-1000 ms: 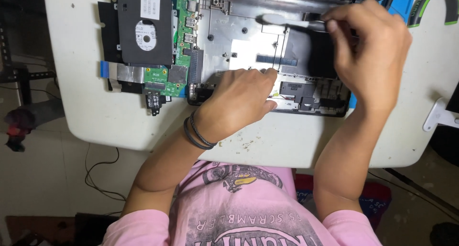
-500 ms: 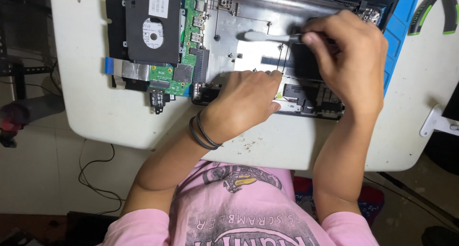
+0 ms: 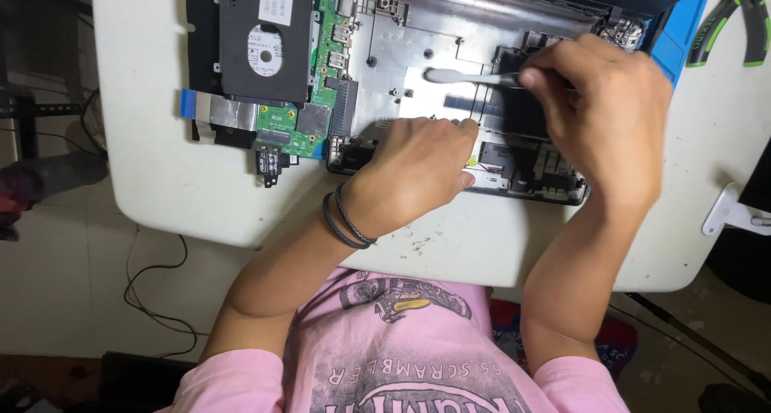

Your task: The person uses a toothbrush to clean the interior of a disassembled laptop, brushing the metal chassis and ribbon cables. Then the person removes a hard drive and brushes its surfaces. The work is performed on a white table with tools nearby.

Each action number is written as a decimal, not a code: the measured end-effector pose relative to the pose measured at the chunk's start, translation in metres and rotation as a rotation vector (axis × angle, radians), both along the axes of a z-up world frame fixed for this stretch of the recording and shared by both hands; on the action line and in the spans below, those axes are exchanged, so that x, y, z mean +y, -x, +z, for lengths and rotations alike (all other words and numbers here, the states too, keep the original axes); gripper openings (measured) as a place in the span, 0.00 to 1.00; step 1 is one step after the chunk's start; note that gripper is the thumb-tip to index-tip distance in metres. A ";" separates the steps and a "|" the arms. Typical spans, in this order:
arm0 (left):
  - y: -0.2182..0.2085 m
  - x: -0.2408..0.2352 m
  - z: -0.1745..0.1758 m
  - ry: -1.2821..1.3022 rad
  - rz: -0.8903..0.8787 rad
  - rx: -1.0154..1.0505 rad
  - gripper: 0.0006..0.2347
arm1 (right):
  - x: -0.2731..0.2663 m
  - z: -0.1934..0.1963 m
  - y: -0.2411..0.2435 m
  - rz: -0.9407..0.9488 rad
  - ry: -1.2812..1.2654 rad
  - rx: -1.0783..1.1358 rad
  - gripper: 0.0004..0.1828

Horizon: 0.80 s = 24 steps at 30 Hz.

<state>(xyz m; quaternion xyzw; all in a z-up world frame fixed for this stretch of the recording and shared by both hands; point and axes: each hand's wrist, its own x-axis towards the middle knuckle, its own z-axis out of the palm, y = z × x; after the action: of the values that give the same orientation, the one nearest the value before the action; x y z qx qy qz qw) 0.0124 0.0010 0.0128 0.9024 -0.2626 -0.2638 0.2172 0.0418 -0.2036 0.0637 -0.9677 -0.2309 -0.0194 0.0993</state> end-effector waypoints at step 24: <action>-0.002 0.000 0.004 -0.005 -0.020 0.032 0.14 | 0.011 -0.002 0.000 -0.013 -0.163 -0.130 0.08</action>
<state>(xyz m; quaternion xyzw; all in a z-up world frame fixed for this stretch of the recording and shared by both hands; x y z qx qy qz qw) 0.0139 0.0010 0.0163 0.8961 -0.2673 -0.2809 0.2163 0.0418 -0.1931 0.0614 -0.9546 -0.2283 -0.1012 0.1624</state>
